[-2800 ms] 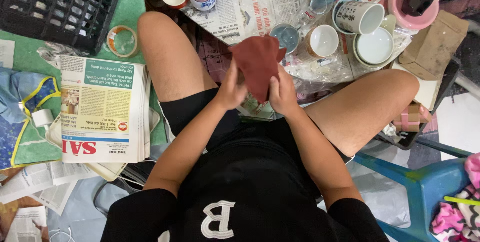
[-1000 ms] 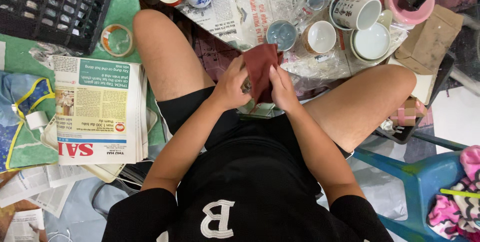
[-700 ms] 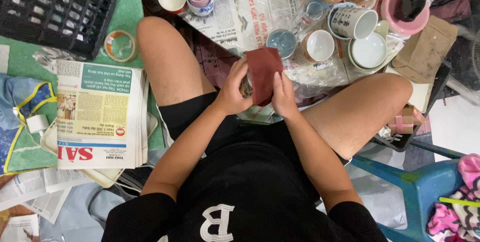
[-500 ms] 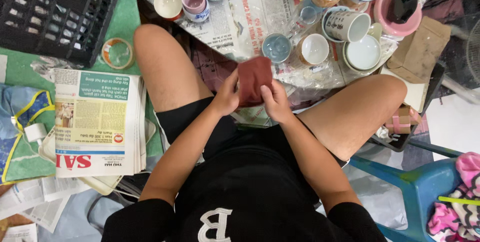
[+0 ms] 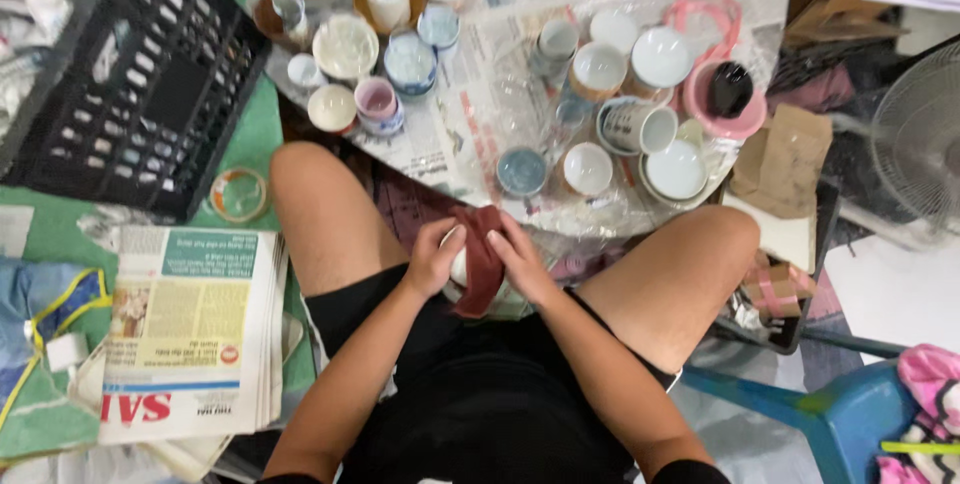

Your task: The person sits cross-legged on the floor and wipes various small ceramic cups and bowls with a red cloth. They pick up each item, wipe it thoroughly, and place it back on the table covered with newspaper.

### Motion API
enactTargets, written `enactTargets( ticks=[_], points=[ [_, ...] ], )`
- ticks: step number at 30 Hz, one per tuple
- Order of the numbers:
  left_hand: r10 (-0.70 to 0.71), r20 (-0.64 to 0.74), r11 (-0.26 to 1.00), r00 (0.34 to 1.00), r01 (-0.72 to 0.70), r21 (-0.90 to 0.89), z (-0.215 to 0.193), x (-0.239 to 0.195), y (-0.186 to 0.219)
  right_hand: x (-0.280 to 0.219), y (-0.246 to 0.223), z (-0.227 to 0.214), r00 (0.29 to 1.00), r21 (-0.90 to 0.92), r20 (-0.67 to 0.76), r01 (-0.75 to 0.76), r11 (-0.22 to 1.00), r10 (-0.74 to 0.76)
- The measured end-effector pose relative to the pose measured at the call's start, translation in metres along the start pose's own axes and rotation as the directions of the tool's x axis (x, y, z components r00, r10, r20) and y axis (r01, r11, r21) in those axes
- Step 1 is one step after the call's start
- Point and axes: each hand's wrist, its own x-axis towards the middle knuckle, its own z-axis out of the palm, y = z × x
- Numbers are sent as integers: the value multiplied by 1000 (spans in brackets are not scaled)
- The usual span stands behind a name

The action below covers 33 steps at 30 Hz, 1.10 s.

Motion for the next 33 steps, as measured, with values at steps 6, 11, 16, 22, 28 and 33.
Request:
enactTargets(
  ticks=[6, 11, 16, 22, 28, 33],
  points=[
    [22, -55, 1000, 998, -22, -3, 12, 10, 28, 1, -21, -22, 988, -206, -75, 118, 971, -136],
    [140, 103, 985, 985, -127, -120, -1, 38, 64, 14, 3, -49, 984, 143, -164, 98, 985, -74],
    [-9, 160, 989, 987, 32, -144, -29, 55, 84, 5, -14, -67, 975, 746, -219, 145, 650, 35],
    [-69, -169, 976, 983, 102, 193, -44, 98, 104, -6, -59, -75, 983, 793, -173, 108, 599, 53],
    [97, -81, 565, 992, 12, 825, -42, 123, 103, -4, -31, -67, 986, 775, -166, 137, 617, -12],
    [141, 167, 151, 976, -188, 970, -37, 144, 81, -13, 1, -66, 998, 667, -20, -36, 744, 66]
  ],
)
